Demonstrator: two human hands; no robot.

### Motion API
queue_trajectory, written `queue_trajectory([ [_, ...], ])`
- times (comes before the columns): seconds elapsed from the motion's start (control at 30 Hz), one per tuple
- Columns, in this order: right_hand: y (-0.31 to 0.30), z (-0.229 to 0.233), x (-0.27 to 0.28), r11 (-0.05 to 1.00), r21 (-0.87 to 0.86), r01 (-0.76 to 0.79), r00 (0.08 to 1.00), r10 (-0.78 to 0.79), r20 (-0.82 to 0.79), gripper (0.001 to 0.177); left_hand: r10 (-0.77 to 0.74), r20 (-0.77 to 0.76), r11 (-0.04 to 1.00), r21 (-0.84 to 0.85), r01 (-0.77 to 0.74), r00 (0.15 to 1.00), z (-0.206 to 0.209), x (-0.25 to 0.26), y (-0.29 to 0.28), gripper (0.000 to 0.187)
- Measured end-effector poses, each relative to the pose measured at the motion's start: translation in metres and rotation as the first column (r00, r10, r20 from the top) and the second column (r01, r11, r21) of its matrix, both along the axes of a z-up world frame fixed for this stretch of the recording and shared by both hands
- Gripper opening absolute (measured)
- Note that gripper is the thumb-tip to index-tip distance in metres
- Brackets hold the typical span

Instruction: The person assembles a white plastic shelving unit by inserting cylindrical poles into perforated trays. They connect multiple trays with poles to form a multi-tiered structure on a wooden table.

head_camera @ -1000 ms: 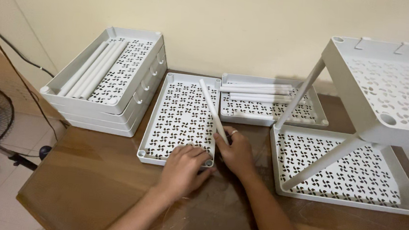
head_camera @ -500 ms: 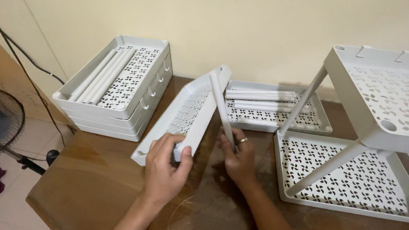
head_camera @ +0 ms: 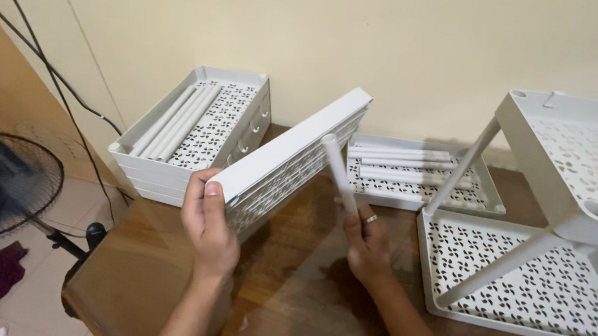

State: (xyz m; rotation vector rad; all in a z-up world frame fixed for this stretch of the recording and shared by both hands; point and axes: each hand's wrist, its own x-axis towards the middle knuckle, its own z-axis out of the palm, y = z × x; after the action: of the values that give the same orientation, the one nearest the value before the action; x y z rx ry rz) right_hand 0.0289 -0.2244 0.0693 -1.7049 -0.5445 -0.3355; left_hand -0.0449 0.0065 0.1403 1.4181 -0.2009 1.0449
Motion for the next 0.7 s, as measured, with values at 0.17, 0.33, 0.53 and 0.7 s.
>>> queue_trajectory([
  [0.17,0.003,0.026,-0.005,0.991,-0.079,-0.106,0.98,0.118,0.159,0.027,0.018,0.087,1.0,0.011,-0.019,0.996,0.022,0.019,0.0,0.032],
  [0.33,-0.007,0.068,-0.016,0.974,-0.202,-0.101,0.991,0.115,0.062,0.032,0.045,0.09,0.999,0.009,-0.046,0.995,0.057,0.049,-0.019,0.034],
  [0.53,-0.007,0.101,-0.025,0.945,-0.322,0.063,0.995,-0.037,0.089,0.036,-0.022,0.205,1.0,0.019,0.018,0.978,0.081,0.062,-0.049,0.035],
  [0.7,-0.006,0.113,-0.031,0.943,-0.306,0.127,0.981,-0.073,0.182,0.028,-0.095,0.24,0.995,0.005,0.096,0.966,0.08,0.073,-0.055,0.035],
])
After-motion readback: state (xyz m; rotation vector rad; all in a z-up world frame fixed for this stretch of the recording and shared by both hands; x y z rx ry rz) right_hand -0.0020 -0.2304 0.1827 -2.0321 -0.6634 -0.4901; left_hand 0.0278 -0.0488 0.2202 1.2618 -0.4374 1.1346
